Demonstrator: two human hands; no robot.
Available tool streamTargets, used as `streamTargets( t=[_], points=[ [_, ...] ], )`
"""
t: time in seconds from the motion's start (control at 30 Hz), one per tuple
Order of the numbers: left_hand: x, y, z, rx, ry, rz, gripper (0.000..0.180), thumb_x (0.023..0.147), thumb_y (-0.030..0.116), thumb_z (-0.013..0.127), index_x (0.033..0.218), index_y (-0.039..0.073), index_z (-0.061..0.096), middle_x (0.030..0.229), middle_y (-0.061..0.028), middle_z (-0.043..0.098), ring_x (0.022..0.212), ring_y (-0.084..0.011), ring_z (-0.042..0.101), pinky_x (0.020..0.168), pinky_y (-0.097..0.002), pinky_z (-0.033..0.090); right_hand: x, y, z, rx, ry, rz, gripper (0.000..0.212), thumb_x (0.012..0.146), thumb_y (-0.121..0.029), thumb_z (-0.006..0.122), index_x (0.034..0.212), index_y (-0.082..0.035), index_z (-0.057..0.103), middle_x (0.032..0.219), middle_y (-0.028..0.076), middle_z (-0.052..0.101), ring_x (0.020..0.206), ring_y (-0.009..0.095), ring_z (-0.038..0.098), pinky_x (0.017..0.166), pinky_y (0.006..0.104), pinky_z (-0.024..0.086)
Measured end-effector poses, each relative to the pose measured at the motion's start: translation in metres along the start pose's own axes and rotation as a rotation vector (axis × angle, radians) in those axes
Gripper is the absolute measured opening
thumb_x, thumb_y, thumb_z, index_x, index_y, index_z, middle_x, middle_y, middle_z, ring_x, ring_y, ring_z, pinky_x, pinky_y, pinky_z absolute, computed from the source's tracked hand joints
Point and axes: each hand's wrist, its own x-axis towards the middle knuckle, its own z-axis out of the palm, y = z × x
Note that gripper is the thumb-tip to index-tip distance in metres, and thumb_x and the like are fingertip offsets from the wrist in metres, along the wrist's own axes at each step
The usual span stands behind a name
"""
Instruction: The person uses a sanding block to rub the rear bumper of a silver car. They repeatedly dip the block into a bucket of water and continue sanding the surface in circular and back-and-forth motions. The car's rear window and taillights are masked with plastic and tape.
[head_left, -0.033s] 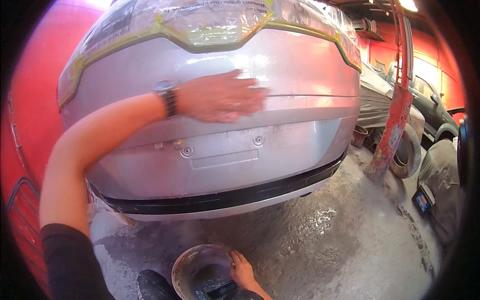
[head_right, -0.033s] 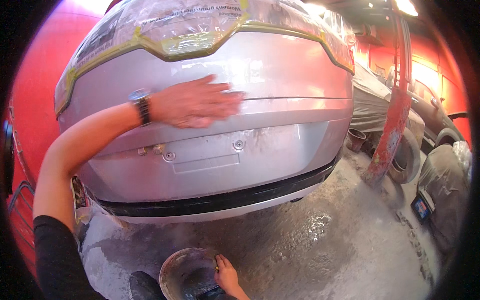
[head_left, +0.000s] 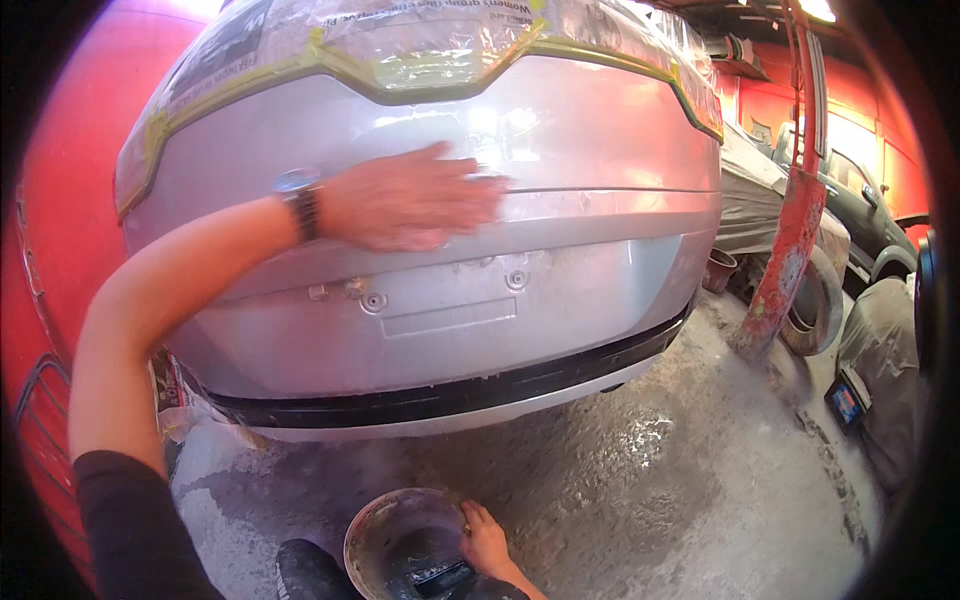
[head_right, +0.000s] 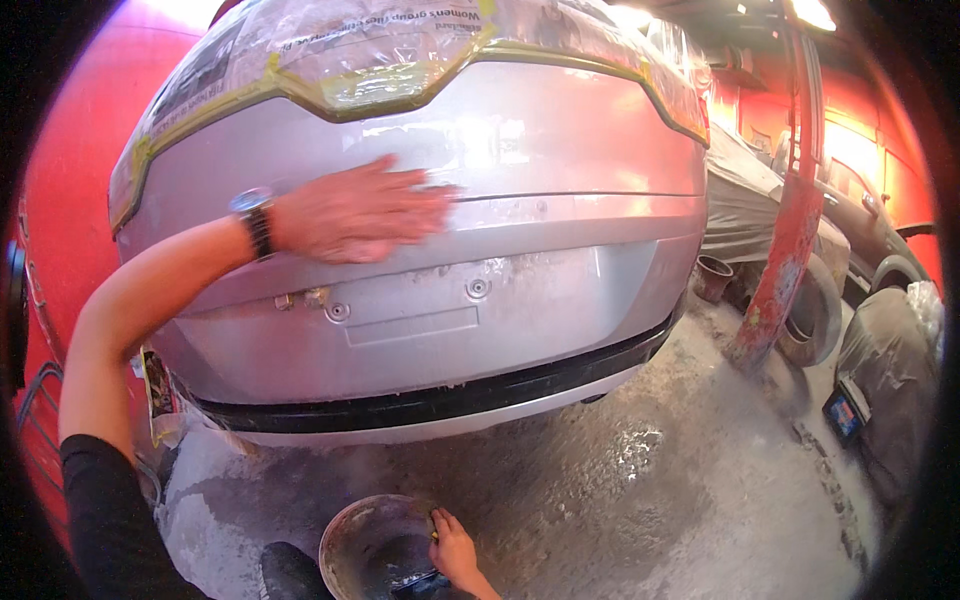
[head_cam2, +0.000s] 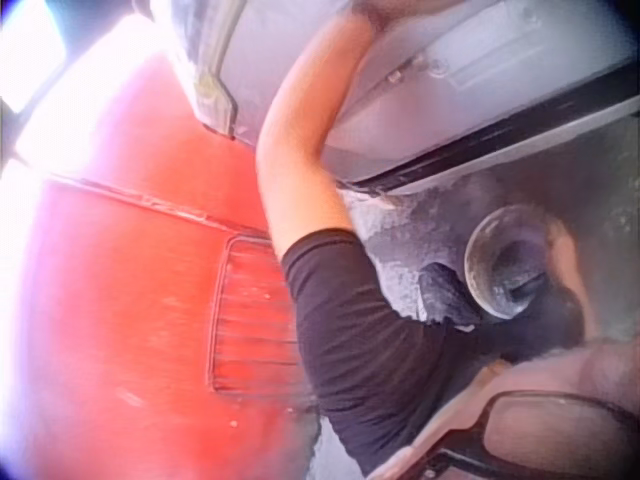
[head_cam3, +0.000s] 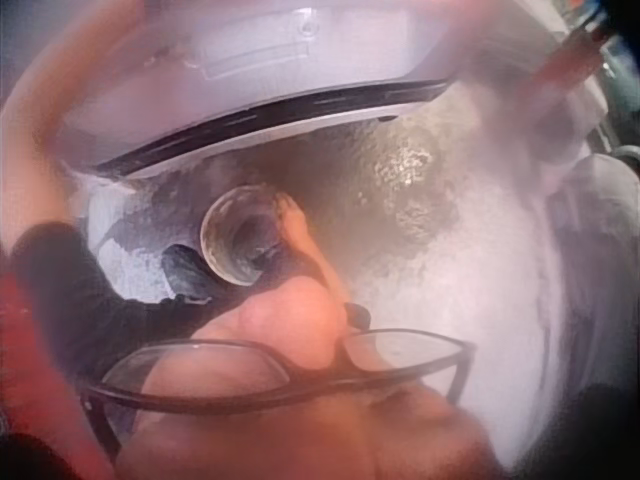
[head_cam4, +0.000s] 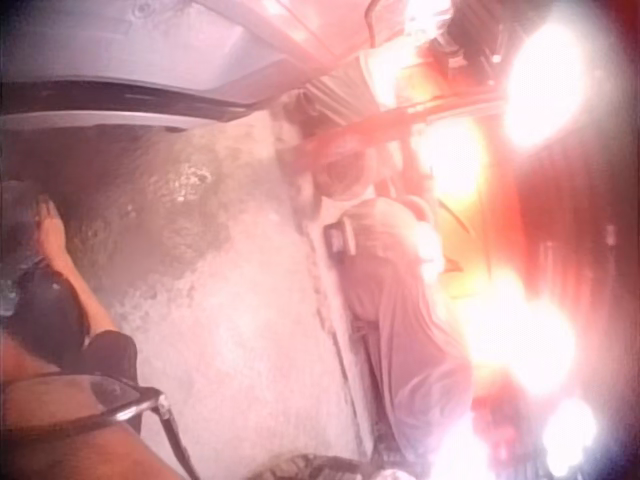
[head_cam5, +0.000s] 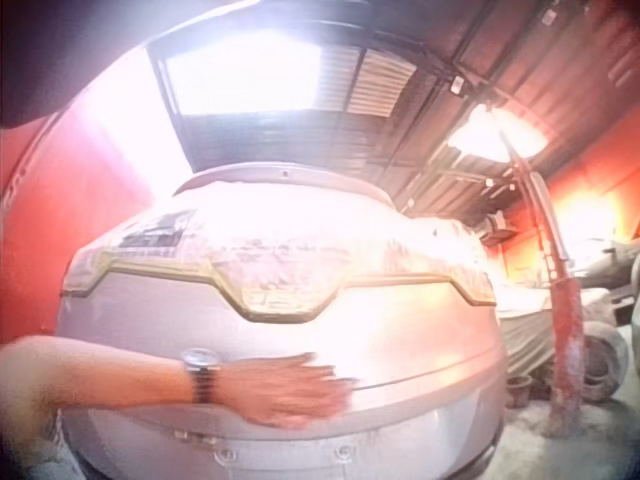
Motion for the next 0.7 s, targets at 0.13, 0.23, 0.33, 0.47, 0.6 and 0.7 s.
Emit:
streamTargets(
  t=[0.13,0.23,0.33,0.47,0.6,0.7],
  points=[
    [-0.099,0.019,-0.024,0.433,-0.009,-0.290,0.060,0.108,0.030,0.050,0.167,0.023,0.039,0.180,-0.0003,0.024,0.166,-0.0286,0.019,0.132,-0.0653,-0.004,0.014,-0.004,-0.007,0.036,-0.036,0.024,0.060,0.084,-0.005,0.069,0.143,0.000,0.061,0.147,0.022,0.062,0.125,0.042,0.067,0.104,0.0470,0.057],
    [-0.080,0.004,-0.025,0.529,0.076,-0.303,0.063,0.109,0.031,0.046,0.170,0.021,0.034,0.181,-0.0011,0.022,0.168,-0.0279,0.014,0.130,-0.0646,-0.012,0.018,-0.003,-0.003,0.036,-0.052,0.025,0.058,0.086,-0.005,0.068,0.143,0.000,0.062,0.147,0.021,0.062,0.125,0.043,0.066,0.104,0.0470,0.056],
    [-0.006,-0.027,-0.026,0.454,0.167,-0.240,0.064,0.109,0.029,0.043,0.171,0.017,0.032,0.180,-0.0039,0.025,0.168,-0.0279,0.013,0.131,-0.0638,-0.011,0.018,-0.008,-0.007,0.056,-0.081,0.031,0.057,0.087,-0.005,0.068,0.143,0.000,0.061,0.148,0.020,0.061,0.127,0.043,0.065,0.106,0.0470,0.056],
    [0.061,-0.012,-0.018,0.462,0.164,-0.341,0.053,0.110,0.027,0.044,0.161,0.012,0.047,0.178,-0.0084,0.028,0.167,-0.0281,0.015,0.133,-0.0623,0.002,0.017,-0.003,-0.001,-0.103,0.021,-0.098,0.065,0.085,-0.003,0.071,0.148,-0.002,0.057,0.149,0.019,0.061,0.133,0.041,0.063,0.108,0.0470,0.055],
    [0.033,-0.006,0.000,0.336,0.326,-0.363,0.047,0.109,0.026,0.046,0.152,0.010,0.058,0.177,-0.0088,0.031,0.167,-0.0282,0.017,0.133,-0.0612,0.008,0.021,-0.011,-0.010,-0.141,0.023,-0.311,0.081,0.081,0.001,0.073,0.158,-0.004,0.048,0.150,0.019,0.060,0.138,0.040,0.060,0.109,0.0466,0.055],
    [-0.036,-0.011,-0.017,0.313,0.237,-0.347,0.052,0.110,0.027,0.045,0.161,0.013,0.049,0.178,-0.0072,0.030,0.167,-0.0276,0.016,0.134,-0.0590,-0.001,0.026,-0.003,-0.014,-0.019,-0.196,-0.443,0.087,0.082,0.001,0.071,0.163,-0.009,0.042,0.149,0.020,0.060,0.133,0.041,0.063,0.105,0.0478,0.057]
  ],
)
